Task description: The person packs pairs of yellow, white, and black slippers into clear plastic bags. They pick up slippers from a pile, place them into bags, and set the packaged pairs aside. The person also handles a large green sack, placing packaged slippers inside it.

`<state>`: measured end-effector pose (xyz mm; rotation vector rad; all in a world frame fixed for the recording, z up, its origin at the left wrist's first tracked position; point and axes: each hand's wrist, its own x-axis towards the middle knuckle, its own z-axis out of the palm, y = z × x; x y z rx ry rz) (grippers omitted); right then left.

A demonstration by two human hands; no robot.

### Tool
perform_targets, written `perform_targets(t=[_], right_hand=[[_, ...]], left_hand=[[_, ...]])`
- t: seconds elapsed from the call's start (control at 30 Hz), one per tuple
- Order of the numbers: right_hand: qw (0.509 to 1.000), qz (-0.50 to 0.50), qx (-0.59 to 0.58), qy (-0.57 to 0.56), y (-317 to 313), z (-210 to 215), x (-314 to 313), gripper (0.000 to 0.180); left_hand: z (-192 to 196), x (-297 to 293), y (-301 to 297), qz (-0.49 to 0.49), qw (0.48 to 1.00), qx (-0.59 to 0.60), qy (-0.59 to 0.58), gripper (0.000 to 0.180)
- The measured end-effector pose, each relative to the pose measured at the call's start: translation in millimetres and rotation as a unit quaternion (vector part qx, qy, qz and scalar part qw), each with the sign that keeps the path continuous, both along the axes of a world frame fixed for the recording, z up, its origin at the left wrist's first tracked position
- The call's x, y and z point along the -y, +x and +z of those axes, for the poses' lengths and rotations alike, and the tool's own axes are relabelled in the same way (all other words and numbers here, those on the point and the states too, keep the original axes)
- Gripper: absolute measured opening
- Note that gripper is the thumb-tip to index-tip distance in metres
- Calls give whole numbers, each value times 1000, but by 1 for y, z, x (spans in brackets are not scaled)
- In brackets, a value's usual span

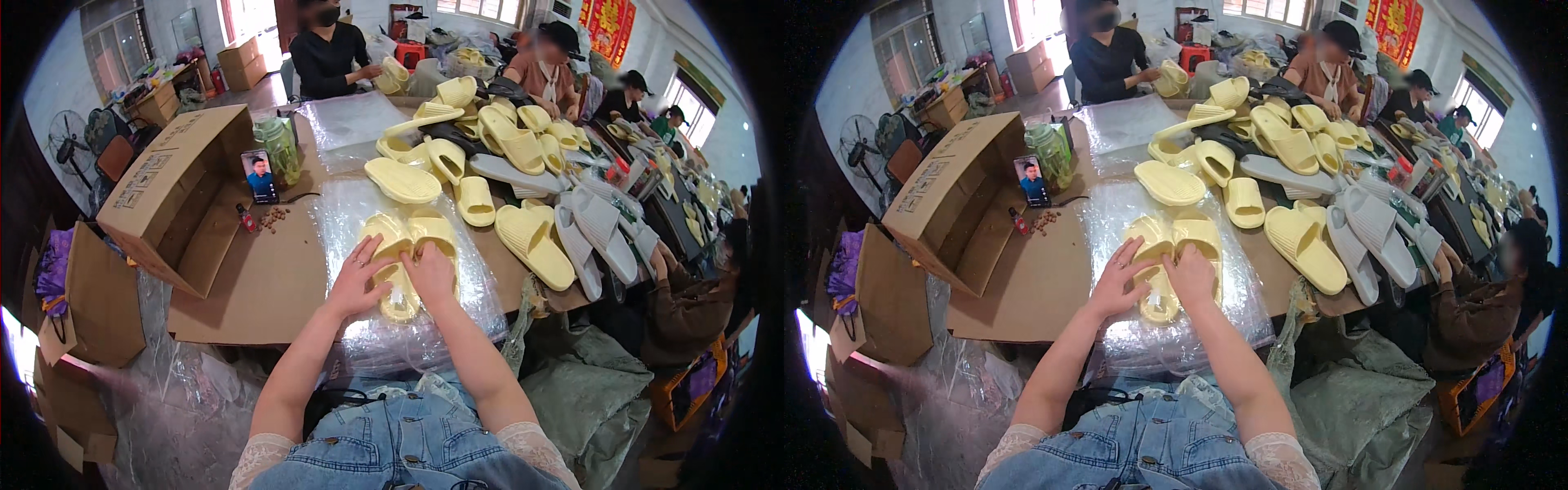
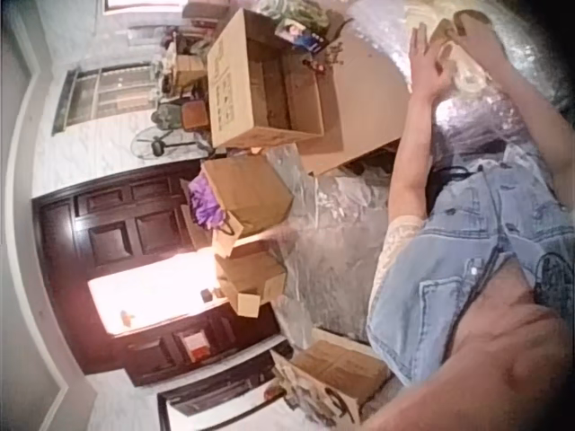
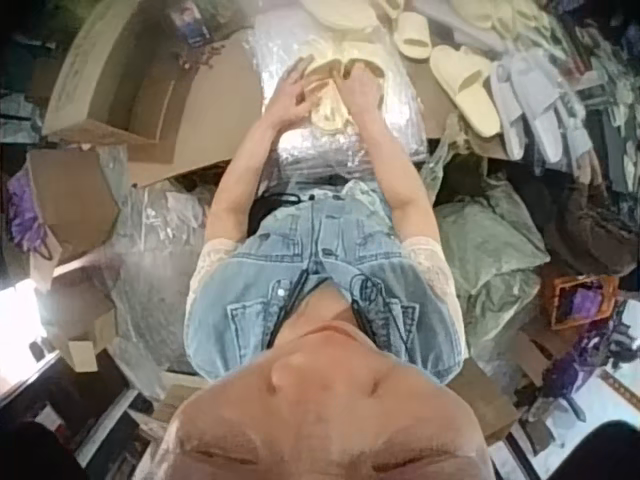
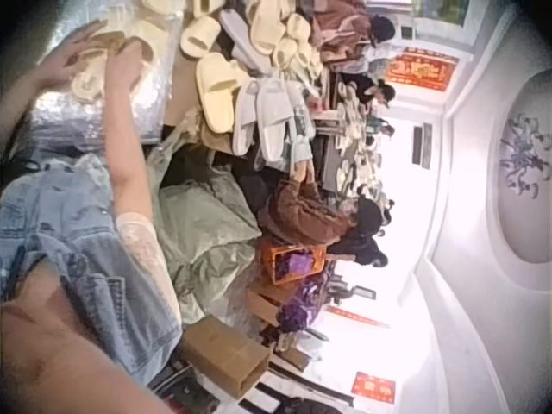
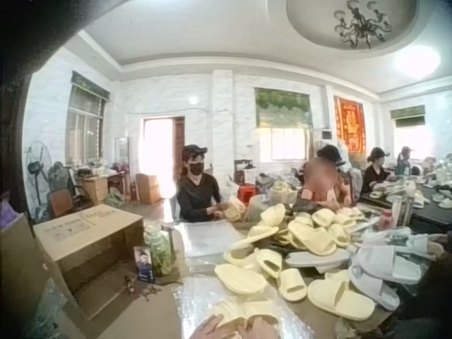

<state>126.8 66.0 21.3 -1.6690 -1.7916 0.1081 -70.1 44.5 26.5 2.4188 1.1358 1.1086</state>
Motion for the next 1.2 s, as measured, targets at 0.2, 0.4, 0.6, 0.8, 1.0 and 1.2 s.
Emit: perform_targets(t=[0.2, 0.4, 0.6, 0.8, 1.0, 1.2], right_hand=[[999, -22, -21, 38, -6, -1, 5, 37], [997, -5, -35, 63, 0, -6, 2, 32], [996, 36, -80, 20, 11, -2, 7, 28], [994, 61, -83, -24, 60, 10, 53, 27], [993, 45, -38, -107, 142, 24, 119, 25], [977, -12, 5, -212, 235, 53, 192, 26]], left_hand=[[0, 2, 1, 8, 1000, 8, 1, 47], [5, 2, 5, -10, 1000, 15, -25, 61], [-13, -7, -1, 48, 998, 19, -19, 69], [-16, -9, 3, 94, 991, -80, -59, 59], [-19, -11, 6, 90, 987, -120, -49, 60], [-15, -6, 6, 92, 988, -108, -61, 58]])
